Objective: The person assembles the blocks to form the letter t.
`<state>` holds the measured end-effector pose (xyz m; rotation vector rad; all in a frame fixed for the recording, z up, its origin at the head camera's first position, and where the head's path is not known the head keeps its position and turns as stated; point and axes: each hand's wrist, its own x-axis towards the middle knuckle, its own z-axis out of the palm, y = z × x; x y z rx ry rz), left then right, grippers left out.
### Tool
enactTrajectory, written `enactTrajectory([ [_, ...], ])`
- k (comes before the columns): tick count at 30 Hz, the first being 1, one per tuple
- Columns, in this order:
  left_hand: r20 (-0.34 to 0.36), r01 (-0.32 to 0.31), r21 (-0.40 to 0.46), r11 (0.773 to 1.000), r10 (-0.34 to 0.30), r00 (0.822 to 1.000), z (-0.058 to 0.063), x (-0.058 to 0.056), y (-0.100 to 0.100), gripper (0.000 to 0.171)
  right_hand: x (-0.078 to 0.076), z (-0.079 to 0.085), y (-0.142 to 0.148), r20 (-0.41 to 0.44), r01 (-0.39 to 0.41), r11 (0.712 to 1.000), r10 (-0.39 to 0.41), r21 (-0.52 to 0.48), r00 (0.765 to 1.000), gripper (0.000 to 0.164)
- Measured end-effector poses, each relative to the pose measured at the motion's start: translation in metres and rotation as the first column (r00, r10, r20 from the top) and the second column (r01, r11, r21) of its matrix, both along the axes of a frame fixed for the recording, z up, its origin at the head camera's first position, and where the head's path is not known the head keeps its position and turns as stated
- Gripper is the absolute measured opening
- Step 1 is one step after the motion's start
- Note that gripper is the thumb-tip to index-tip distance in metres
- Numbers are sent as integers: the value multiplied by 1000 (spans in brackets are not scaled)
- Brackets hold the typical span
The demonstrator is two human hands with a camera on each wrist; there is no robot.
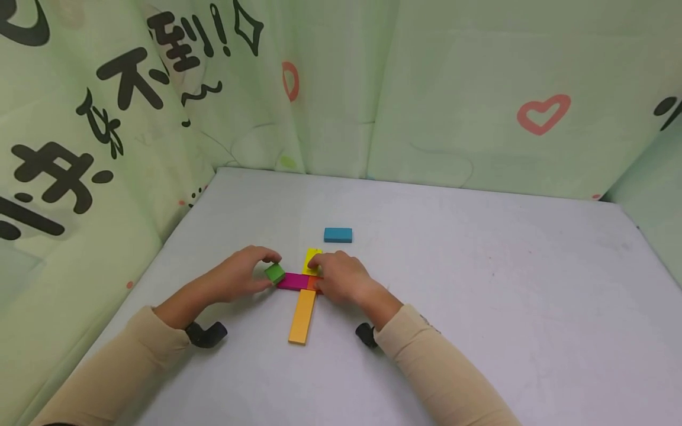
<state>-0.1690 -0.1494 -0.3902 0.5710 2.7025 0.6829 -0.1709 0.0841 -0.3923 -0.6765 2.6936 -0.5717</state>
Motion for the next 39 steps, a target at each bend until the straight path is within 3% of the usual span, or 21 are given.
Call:
enactTrajectory([
  [12,-13,124,30,992,-124,992,4,43,13,49,0,0,-1,-11,-15,1000,15,-1,1000,36],
  [20,-13,256,55,965,-255,967,1,64,18,47,-1,0,-1,-9,-21,1000,21,-7,1000,38],
  [30,7,340,98,935,-343,939,-11,77,20,42,-1,1,0,-10,-19,1000,18,-6,1000,37],
  [39,7,394,103,913,-397,918,-12,87,25,40,-1,0,1,-13,-13,1000,13,0,1000,38],
])
